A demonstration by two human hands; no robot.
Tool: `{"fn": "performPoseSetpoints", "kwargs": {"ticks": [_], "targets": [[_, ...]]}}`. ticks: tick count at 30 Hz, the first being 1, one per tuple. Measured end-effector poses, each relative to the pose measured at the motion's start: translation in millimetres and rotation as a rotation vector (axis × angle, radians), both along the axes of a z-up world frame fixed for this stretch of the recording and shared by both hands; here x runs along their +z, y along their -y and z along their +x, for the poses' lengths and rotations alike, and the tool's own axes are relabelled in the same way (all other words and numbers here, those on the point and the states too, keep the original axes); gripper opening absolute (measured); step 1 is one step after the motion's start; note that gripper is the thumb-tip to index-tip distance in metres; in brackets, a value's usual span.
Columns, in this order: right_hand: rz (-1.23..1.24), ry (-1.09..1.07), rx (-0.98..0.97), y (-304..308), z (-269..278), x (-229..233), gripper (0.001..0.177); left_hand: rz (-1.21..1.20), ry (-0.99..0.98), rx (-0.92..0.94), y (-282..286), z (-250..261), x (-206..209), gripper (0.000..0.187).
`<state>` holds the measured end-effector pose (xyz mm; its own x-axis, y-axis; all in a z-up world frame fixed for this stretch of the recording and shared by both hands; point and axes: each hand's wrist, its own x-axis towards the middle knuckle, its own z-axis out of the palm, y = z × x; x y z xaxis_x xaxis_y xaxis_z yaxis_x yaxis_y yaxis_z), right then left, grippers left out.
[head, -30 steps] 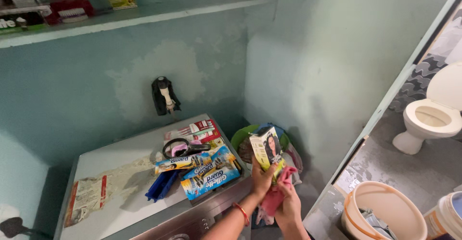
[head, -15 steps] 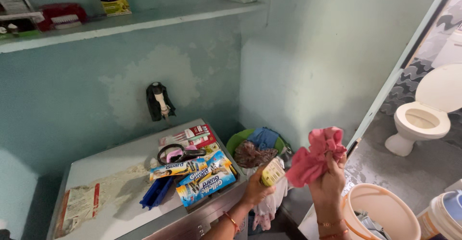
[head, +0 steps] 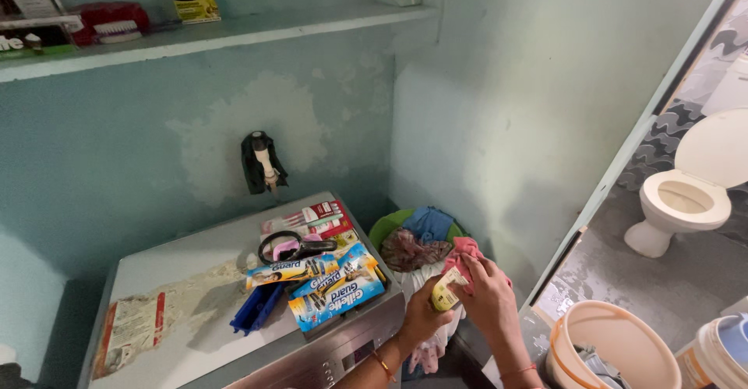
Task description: The person wipes several small product boxes with a pink cloth and places them on a shelf. The person also wipes a blue plastic container and places it on the shelf. The person wipes a small white box and places it on the shelf.
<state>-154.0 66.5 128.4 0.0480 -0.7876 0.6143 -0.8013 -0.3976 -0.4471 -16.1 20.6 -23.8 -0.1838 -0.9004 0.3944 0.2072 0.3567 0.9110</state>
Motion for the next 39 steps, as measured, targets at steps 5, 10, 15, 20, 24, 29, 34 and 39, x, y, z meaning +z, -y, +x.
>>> {"fn": "performPoseSetpoints", "kwargs": {"ticks": [5,10,15,20,24,29,34,39], "targets": [[0.063,-0.047,-0.095,-2.9,-0.9,-8.2,0.048,0.009,0.185,0.123,-8.5,-1.2,10.1,0.069],[0.108,0.271,-0.234,18.8,-25.6,-12.1,0.039,-0.002,0.157,0.066,-15.4,10.3,20.2,0.071],[0.063,0.236,0.128,17.4,-12.7,-16.8,0.063,-0.032,0.2,0.101,-21.7,10.5,27.8,0.072],[0.083,-0.112,-0.118,9.0,-3.8,-17.8,0.044,0.03,0.285,0.136,-17.8,12.0,16.4,0.072],[0.126,0.282,-0.117,25.1,-23.9,-17.8,0.028,0.186,-0.116,-0.1,-3.0,11.1,-16.9,0.077],[-0.094,0.386,0.08,21.7,5.1,-54.3,0.024,0.209,-0.28,-0.141,29.5,1.2,-52.2,0.056],[-0.243,-0.051,-0.05,3.7,49.8,-101.2,0.038,0.375,-0.553,-0.263,42.4,-10.4,-36.6,0.058],[-0.188,-0.042,-0.048,36.3,35.1,-99.2,0.035,0.444,-0.217,-0.038,6.7,5.6,8.2,0.061]]}}
